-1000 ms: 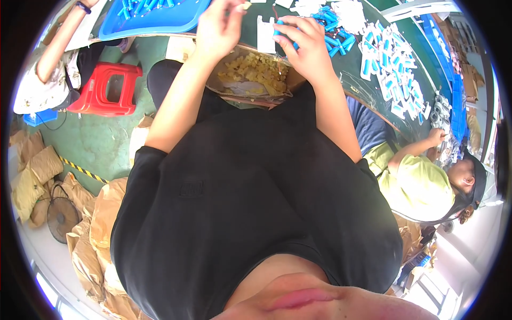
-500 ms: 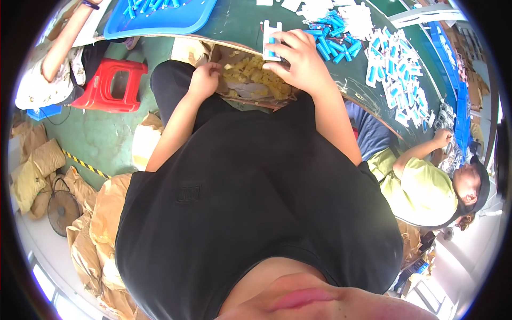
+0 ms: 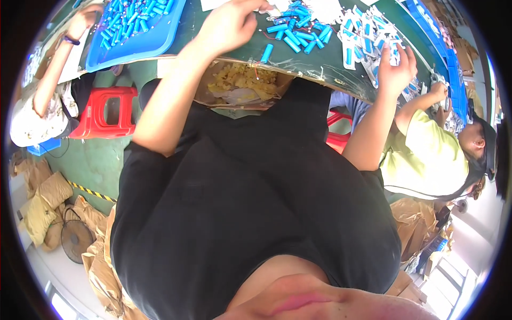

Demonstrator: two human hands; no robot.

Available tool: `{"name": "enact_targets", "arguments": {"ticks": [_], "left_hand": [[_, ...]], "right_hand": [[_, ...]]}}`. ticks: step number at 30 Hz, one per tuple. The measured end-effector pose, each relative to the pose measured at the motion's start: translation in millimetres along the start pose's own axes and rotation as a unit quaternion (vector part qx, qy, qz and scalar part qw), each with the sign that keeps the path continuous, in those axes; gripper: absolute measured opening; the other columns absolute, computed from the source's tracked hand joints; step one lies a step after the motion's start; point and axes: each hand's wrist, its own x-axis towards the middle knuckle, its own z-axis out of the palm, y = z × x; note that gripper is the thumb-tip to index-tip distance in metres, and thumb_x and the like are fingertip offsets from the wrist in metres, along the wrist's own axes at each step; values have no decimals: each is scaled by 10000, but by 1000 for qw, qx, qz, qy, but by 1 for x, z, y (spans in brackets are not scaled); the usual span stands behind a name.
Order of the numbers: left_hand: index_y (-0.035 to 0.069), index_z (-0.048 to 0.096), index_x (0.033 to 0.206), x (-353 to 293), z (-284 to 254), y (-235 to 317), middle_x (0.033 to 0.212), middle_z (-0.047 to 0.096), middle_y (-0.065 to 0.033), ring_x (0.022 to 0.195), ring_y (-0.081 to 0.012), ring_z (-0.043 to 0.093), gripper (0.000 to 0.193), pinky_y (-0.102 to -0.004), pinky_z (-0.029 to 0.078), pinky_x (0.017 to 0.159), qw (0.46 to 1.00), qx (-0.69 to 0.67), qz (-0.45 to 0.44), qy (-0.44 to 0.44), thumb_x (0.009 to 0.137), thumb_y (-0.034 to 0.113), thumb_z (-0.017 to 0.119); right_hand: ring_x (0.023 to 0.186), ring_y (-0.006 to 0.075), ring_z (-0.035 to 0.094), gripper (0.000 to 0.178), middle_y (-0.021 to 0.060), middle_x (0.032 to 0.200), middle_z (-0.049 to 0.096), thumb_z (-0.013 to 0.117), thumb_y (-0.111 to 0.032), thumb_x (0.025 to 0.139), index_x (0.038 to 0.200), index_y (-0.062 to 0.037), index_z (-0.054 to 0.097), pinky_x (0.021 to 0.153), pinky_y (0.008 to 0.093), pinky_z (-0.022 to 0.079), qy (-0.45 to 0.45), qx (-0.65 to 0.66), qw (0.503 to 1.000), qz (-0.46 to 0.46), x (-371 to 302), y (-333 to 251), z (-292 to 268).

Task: The person assembles small electronic components into white plastic housings by hand at a factory workbench.

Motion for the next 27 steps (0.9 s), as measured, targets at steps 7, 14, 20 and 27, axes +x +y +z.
{"name": "enact_targets", "arguments": {"ticks": [7, 14, 20, 27], "left_hand": [[104, 736, 1330, 79, 46, -58, 1183, 753, -179, 1165, -364, 695, 533, -458, 559, 992, 965, 147, 159, -150, 806, 22, 687], [141, 654, 1454, 84, 46, -30, 1191, 722, -116, 1218, -295, 641, 530, -443, 505, 1062, 932, 247, 230, -135, 925, 133, 625], [92, 697, 1214, 44, 11, -28, 1097, 692, -143, 1137, -330, 654, 340, -432, 519, 1010, 962, 225, 119, -101, 875, 124, 694], [81, 775, 1118, -75, -19, -3, 1239, 730, -82, 1089, -312, 742, 321, -405, 630, 924, 990, 116, 32, -68, 815, -20, 736]], "right_hand": [[941, 262, 765, 245, 113, 1096, 778, 663, 6, 963, 1157, -100, 767, 877, 361, 609, -171, 463, 870, 0, -33, -129, -24], [1053, 321, 668, 325, 63, 1264, 711, 725, 15, 879, 1182, -94, 767, 913, 425, 591, -290, 441, 828, -186, -70, -209, -6], [971, 317, 673, 264, 67, 1118, 697, 761, 3, 874, 1122, -84, 747, 830, 410, 595, -229, 526, 807, -140, -79, -207, -2], [806, 171, 653, 226, 80, 1006, 657, 721, -7, 979, 1201, -35, 696, 692, 301, 527, -277, 599, 751, 29, -74, -202, 0]]}}
